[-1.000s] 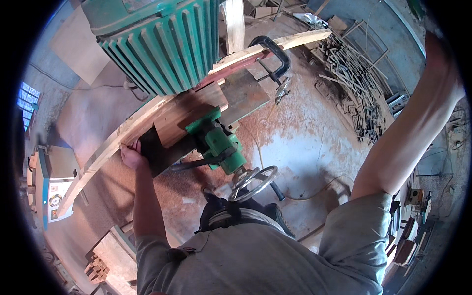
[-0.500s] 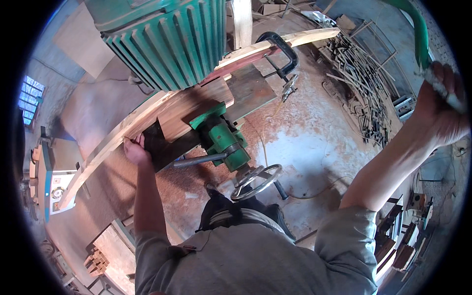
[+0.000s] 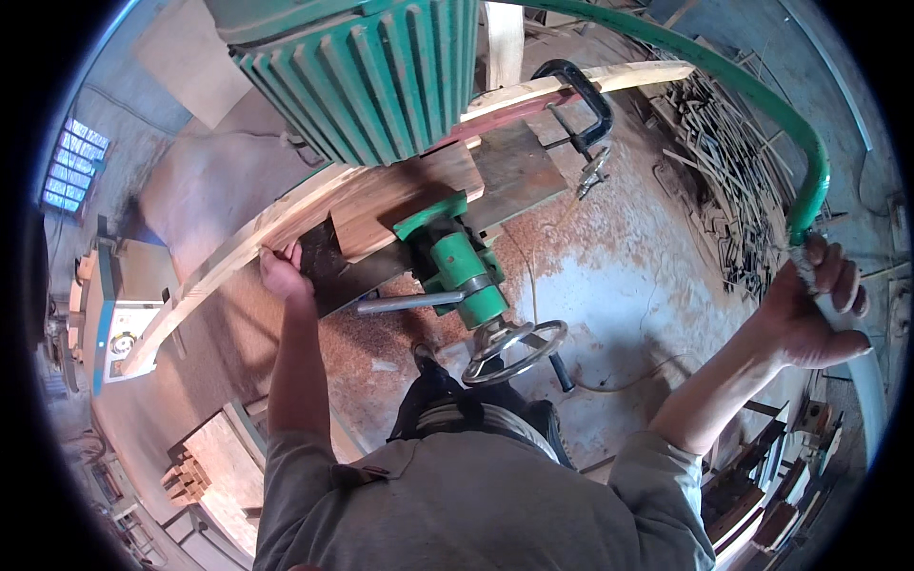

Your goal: The person repeatedly picks up wooden planks from a workbench, places them under a green mortising machine, and operates the lever to cut mortises. After each cut, the person removes the plank and returns it to the workbench, repeating the process for multiple pieces.

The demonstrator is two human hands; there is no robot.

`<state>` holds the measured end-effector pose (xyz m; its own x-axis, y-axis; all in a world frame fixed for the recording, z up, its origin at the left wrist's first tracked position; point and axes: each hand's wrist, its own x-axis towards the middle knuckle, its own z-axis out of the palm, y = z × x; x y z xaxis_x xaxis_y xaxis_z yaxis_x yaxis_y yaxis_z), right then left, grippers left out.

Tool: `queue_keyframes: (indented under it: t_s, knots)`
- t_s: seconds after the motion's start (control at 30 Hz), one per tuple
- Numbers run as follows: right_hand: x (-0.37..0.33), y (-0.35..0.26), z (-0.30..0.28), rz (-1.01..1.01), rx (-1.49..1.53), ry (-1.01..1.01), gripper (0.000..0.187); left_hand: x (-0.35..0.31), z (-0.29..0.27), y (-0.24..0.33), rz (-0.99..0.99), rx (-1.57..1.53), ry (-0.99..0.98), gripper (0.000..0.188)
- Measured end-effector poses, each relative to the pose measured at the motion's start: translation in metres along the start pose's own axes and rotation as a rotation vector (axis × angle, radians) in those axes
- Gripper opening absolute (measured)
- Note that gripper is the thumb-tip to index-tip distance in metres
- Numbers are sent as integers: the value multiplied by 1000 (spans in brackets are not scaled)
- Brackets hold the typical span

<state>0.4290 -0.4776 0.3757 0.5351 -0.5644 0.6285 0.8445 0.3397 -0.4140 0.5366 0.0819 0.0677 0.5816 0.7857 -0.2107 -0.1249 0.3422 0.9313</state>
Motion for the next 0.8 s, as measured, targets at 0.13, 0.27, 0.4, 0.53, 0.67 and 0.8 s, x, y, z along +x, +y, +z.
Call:
queue_keyframes:
  t_s: [0.13,0.27,0.4,0.53,0.67,0.8]
  knots:
    - [-35,10,-18,18,-31,-89,37,2,-1,1,-3,-5,-29,37]
    - [-63,11,-35,42,-102,-152,37,1,1,2,-20,35,-45,39]
    - [-93,13,-59,108,-134,-118,35,-2,1,5,-32,24,-13,41]
    - [-123,16,-84,160,-280,-137,35,0,1,4,-35,36,-19,41]
    - [-148,11,-103,273,-286,-68,33,-4,4,8,-50,10,-11,41]
    - [-87,-4,-65,140,-285,-205,35,-2,8,13,-83,10,-42,45]
